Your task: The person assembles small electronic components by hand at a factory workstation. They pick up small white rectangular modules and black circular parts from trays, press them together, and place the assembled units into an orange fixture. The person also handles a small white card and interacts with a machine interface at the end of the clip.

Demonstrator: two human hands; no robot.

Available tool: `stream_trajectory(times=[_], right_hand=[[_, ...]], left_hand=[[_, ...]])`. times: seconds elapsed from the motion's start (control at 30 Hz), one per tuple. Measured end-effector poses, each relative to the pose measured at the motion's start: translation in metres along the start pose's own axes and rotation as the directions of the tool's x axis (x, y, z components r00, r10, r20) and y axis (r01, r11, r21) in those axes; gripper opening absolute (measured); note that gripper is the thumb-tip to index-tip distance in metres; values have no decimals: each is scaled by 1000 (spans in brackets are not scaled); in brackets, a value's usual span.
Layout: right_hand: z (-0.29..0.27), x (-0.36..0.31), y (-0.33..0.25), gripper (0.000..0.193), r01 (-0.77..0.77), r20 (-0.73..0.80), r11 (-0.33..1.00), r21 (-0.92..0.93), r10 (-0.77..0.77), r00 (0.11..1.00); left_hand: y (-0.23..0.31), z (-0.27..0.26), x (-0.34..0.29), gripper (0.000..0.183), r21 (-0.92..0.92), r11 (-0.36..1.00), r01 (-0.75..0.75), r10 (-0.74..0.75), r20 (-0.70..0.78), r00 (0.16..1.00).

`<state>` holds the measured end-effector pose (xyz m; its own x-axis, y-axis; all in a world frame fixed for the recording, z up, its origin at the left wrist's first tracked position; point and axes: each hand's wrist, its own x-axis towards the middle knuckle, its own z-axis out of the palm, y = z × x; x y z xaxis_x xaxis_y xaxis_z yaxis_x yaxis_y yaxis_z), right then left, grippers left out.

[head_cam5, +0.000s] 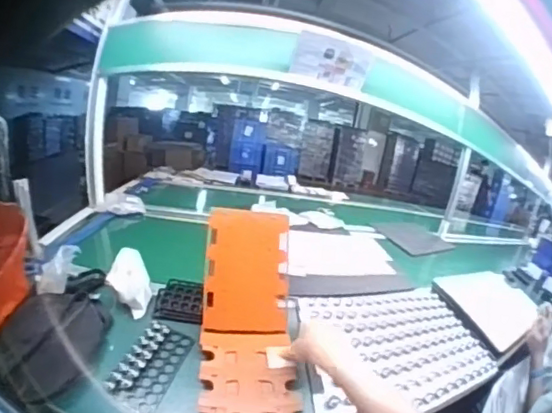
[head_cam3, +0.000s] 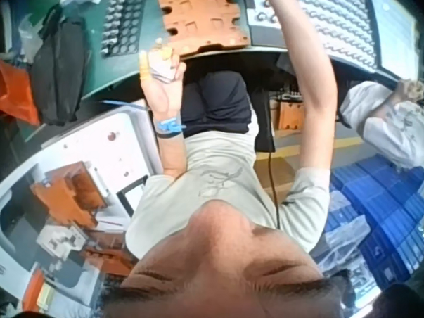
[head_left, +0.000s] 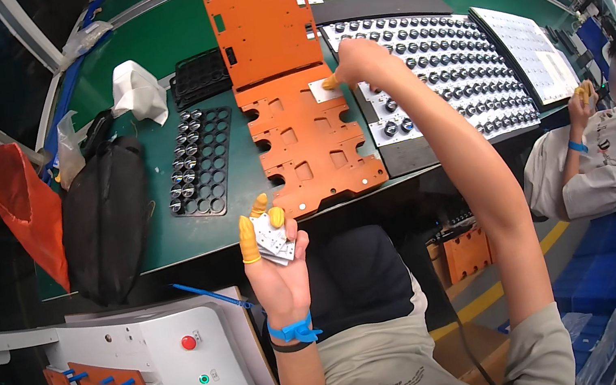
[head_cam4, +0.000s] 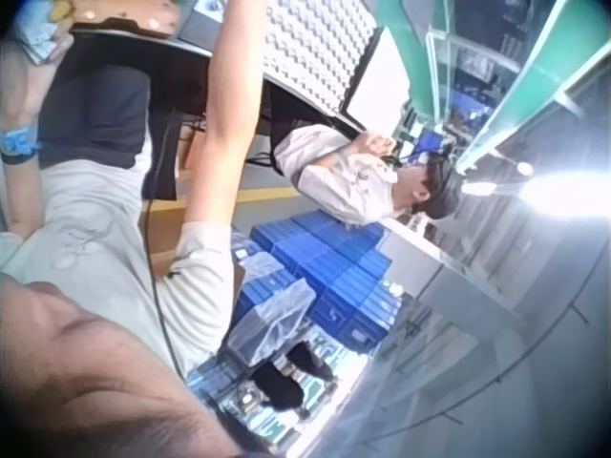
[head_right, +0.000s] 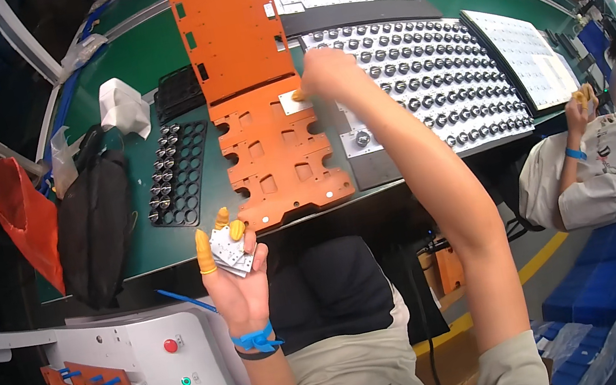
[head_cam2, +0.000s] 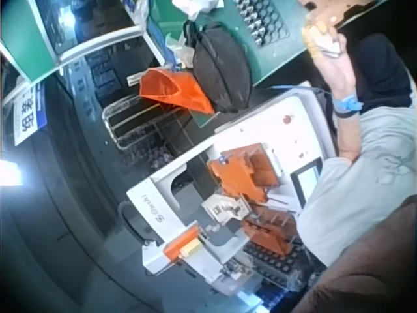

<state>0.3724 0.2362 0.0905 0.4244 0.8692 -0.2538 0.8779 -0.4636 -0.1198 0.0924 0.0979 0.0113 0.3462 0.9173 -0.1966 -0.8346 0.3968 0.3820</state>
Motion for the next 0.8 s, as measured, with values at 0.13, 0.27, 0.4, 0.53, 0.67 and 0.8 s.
stream_trajectory(times=[0.13, 0.27, 0.4, 0.53, 0.67, 0.8], right_hand=[[25, -22, -51, 22, 252, -459, 948, -192, -314, 831], [50, -59, -114, 28, 580, -438, 814, 32, -510, 740], [83, -65, -157, 23, 693, -271, 698, 181, -642, 717], [119, -63, -177, 27, 741, -330, 663, 103, -680, 655], [118, -79, -192, 36, 726, -382, 683, 76, -653, 654], [129, -76, -197, 29, 728, -439, 683, 61, -636, 634]], left_hand=[[18, 2, -13, 49, -10, 997, -76, 76, -55, 996], [32, -6, -12, 55, 28, 995, -97, 96, 44, 994], [45, -9, -14, 54, 26, 993, -113, 114, -37, 993], [56, -17, -13, 54, 94, 982, -162, 170, -82, 982], [67, -30, -12, 52, 59, 975, -213, 215, -27, 976], [69, -31, -11, 48, 56, 967, -248, 250, -25, 968]])
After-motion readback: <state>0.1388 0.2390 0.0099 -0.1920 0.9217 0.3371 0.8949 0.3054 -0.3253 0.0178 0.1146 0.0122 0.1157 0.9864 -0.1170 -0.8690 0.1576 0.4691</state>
